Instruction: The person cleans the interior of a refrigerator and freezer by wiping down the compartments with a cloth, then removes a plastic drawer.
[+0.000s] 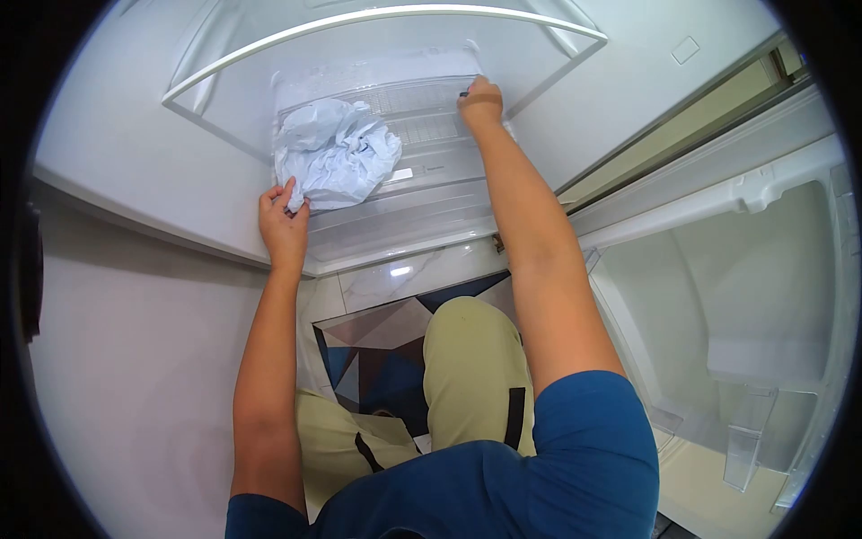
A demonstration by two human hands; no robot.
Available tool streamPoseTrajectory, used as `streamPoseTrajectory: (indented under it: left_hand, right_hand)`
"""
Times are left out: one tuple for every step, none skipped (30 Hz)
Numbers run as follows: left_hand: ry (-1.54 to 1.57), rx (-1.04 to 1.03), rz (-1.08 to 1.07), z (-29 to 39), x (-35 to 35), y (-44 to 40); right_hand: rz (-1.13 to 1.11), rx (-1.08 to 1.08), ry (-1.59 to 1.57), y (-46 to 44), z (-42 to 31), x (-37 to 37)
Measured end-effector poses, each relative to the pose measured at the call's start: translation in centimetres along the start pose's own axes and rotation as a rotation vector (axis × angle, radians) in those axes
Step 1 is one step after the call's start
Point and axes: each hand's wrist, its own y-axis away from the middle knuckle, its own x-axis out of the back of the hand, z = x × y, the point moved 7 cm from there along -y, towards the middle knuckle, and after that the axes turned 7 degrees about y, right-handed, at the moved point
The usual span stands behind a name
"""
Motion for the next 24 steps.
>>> streamPoseTrajectory:
  left_hand:
    - [-0.004,0.017,-0.011,0.1,-0.1,0.1]
    - [-0.007,0.033,-0.02,0.2,-0.1,0.0]
    - [-0.008,0.038,-0.011,0.1,-0.1,0.0]
    - [-0.001,0.038,-0.014,0.0,-0.1,0.0]
    - [0.007,0.039,-0.018,-0.1,-0.2,0.0]
    - [0.005,0.046,-0.012,-0.4,-0.2,0.0]
    - [0.005,0.005,-0.002,-0.4,-0.2,0.0]
    - [0.005,-0.035,0.007,-0.3,-0.1,0.0]
    - [0.001,-0.029,0.014,-0.3,0.0,-0.1]
    - [0.007,-0.008,0.002,-0.4,-0.1,-0.1]
    - [0.016,0.012,-0.01,-0.4,-0.2,-0.1]
    - [0.017,0.017,-0.006,-0.3,-0.2,0.0]
    - [0.027,0.026,-0.007,-0.4,-0.2,0.0]
    - [0.036,0.036,-0.007,-0.4,-0.2,0.0]
    - [0.037,0.039,-0.003,-0.6,-0.2,-0.1]
    - [0.032,0.025,0.0,-0.6,-0.2,-0.1]
    - [0.027,0.01,0.003,-0.7,-0.2,-0.1]
    - [0.028,0.013,0.006,-0.8,-0.2,-0.1]
    - [0.025,0.002,0.009,-0.9,-0.3,-0.1]
    - [0.021,-0.009,0.012,-1.0,-0.3,-0.1]
    - [0.021,-0.008,0.016,-0.9,-0.2,-0.1]
    - [0.027,-0.016,0.017,-0.7,-0.2,-0.1]
    - [0.034,-0.024,0.017,-0.6,-0.1,0.0]
    - [0.034,-0.022,0.017,-0.8,-0.2,0.0]
  right_hand:
    - [-0.001,-0.085,-0.211,-0.3,0.3,0.3]
    - [-0.002,-0.074,-0.211,-0.6,-0.4,0.2]
    - [-0.06,-0.175,-0.627,-0.4,-1.1,-0.2]
    - [-0.122,-0.278,-1.042,-0.1,-2.1,-0.9]
    - [-0.13,-0.272,-1.04,-0.1,-3.2,-0.4]
    - [-0.318,-0.258,-1.363,0.6,-5.9,0.0]
    - [-0.516,-0.238,-1.682,1.4,-8.9,0.8]
    - [-0.528,-0.236,-1.68,1.9,-10.6,1.7]
    - [-0.568,-0.234,-1.734,2.5,-12.5,2.5]
    - [-0.607,-0.232,-1.787,3.1,-14.3,3.0]
    - [-0.615,-0.232,-1.784,3.8,-15.9,3.4]
    - [-0.686,-0.128,-1.761,4.7,-17.9,3.8]
    - [-0.754,-0.025,-1.735,5.5,-19.7,4.1]
    - [-0.761,-0.022,-1.732,6.2,-20.7,4.1]
    - [-0.789,0.047,-1.64,6.8,-21.8,4.1]
    - [-0.815,0.114,-1.549,7.5,-22.8,4.1]
    - [-0.819,0.115,-1.546,8.0,-23.5,4.1]
    - [-0.82,0.146,-1.464,8.4,-24.1,3.9]
    - [-0.82,0.176,-1.383,8.7,-24.6,3.9]
    - [-0.858,0.281,-1.386,9.3,-25.4,4.2]
    - [-0.861,0.284,-1.384,9.5,-25.7,4.1]
    - [-0.887,0.277,-1.359,9.7,-25.9,3.9]
    - [-0.912,0.268,-1.335,10.0,-26.1,3.5]
    - [-0.914,0.267,-1.334,10.3,-26.4,3.5]
